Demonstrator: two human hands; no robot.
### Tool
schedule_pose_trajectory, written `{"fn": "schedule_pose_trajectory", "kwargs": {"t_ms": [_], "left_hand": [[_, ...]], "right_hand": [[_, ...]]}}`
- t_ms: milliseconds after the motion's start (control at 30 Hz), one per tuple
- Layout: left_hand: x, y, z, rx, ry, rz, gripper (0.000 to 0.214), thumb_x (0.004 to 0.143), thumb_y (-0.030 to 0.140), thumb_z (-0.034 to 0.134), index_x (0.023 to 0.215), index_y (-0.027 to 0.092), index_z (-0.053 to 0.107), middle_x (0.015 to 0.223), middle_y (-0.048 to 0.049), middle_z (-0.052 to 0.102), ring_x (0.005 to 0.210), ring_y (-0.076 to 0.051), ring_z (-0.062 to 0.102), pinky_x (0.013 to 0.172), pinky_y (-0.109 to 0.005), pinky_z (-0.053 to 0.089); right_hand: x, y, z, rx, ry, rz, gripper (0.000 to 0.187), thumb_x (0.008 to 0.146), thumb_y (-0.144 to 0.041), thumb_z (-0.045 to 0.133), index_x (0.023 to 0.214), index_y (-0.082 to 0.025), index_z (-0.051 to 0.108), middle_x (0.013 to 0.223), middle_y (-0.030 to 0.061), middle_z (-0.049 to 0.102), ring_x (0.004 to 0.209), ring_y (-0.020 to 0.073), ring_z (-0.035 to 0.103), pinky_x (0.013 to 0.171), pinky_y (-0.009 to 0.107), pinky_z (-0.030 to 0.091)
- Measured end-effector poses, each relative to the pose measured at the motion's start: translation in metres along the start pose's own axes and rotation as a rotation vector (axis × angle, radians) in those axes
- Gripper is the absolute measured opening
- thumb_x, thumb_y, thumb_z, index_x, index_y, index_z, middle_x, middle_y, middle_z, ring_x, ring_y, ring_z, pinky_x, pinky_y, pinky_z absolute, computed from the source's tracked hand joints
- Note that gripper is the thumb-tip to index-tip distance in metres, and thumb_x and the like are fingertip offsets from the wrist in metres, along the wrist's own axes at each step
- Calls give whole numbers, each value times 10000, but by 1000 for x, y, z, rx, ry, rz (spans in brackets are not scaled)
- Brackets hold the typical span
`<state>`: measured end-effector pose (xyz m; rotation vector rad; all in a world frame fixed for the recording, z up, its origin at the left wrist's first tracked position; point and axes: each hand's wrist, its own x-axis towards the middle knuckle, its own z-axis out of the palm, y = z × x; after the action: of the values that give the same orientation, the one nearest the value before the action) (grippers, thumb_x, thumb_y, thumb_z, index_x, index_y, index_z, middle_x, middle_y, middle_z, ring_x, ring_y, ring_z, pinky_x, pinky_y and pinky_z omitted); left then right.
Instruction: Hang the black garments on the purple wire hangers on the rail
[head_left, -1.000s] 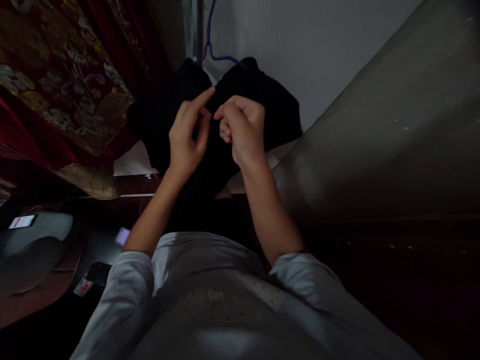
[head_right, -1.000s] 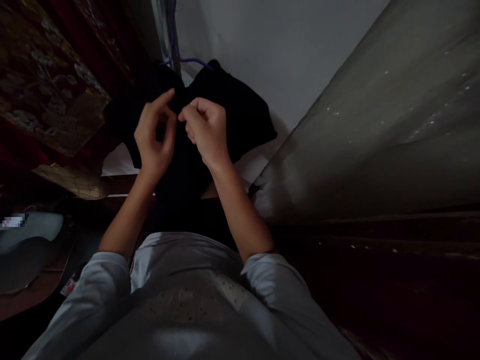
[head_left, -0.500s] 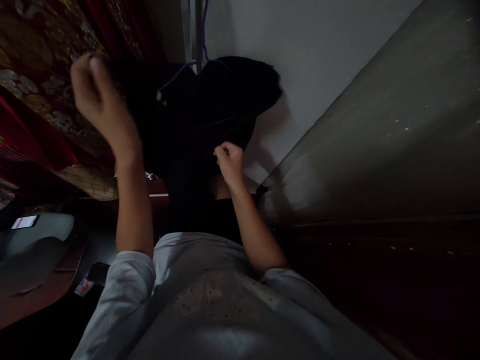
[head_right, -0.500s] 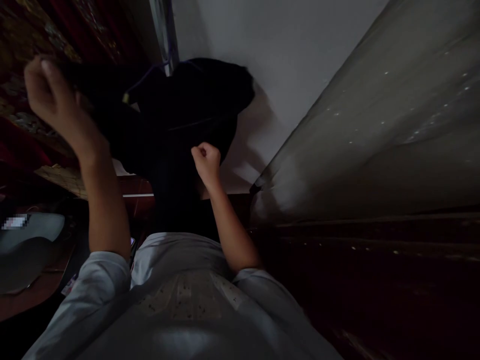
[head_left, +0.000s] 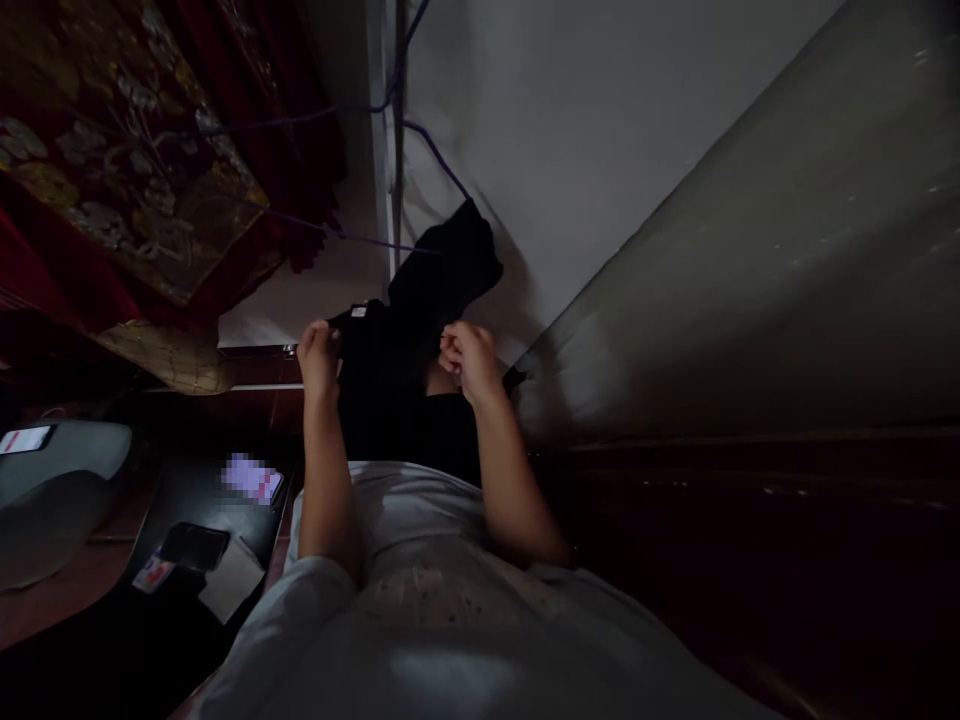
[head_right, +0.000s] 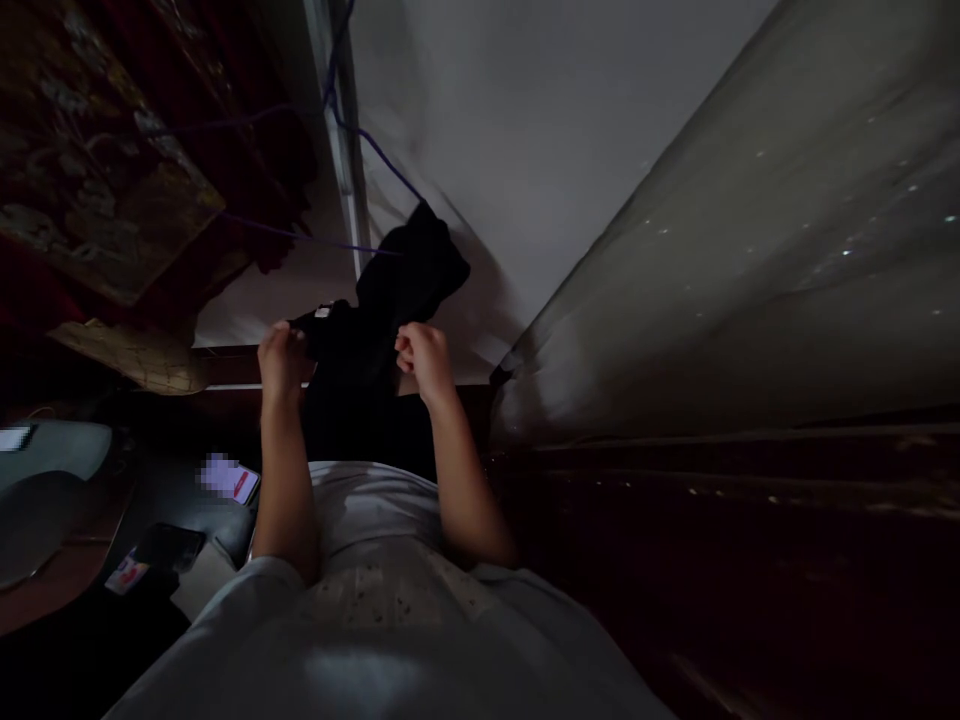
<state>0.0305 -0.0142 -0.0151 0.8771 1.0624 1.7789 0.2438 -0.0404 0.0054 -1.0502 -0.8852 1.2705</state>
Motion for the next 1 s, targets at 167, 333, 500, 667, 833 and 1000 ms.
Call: {"fn": "schedule_pose_trajectory", "kwargs": {"t_ms": [167,333,500,667,833,1000], "left_hand": [[-22,38,15,-38,-210,-9,266,873,411,793,880,189,646,819,-1,604,738,-110,614,714,-212,529],[-54,61,43,143,-368,179,214,925,400,759,956,191,726,920,-38,665,887,-157,657,894,-280,551],[-55,82,54,377,-610,451,238,957,444,716,994,216,772,1325,-85,638,1304,-254,577,1163,-429,431],[-44,86,51,455,-1060,196,650,1047,690,292,1218,213,699,1213,-109,717,1197,-269,654,1116,-439,478],[-48,66,47,863,-1451,55,811,1016,759,169,907,179,724,884,-80,746,878,-245,697,1050,-434,512],[-27,83,30,1320,-1502,256,617,1026,680,413,911,176,749,945,-86,762,1069,-283,691,1231,-593,246]], "right_hand": [[-7,-1,2,-154,-21,-195,217,820,-409,611,762,-200,620,613,-11,554,585,121,522,571,245,440],[-26,-9,18,-279,-440,-263,446,766,-287,708,1200,-204,645,1221,64,702,1164,245,642,1042,378,498],[-45,-31,25,-435,-590,-237,350,896,-336,621,1201,-167,653,1120,80,720,1172,260,640,1056,396,498],[-48,-91,8,-837,-969,-65,398,917,-478,621,1114,-140,692,1066,108,721,1081,267,656,1036,418,506],[-46,-151,-20,-887,-1160,-56,464,876,-617,634,862,-155,686,843,48,675,817,178,616,763,304,525],[-44,-192,-44,-976,-1122,87,491,781,-580,751,596,-184,526,579,-20,495,558,100,442,515,258,361]]}}
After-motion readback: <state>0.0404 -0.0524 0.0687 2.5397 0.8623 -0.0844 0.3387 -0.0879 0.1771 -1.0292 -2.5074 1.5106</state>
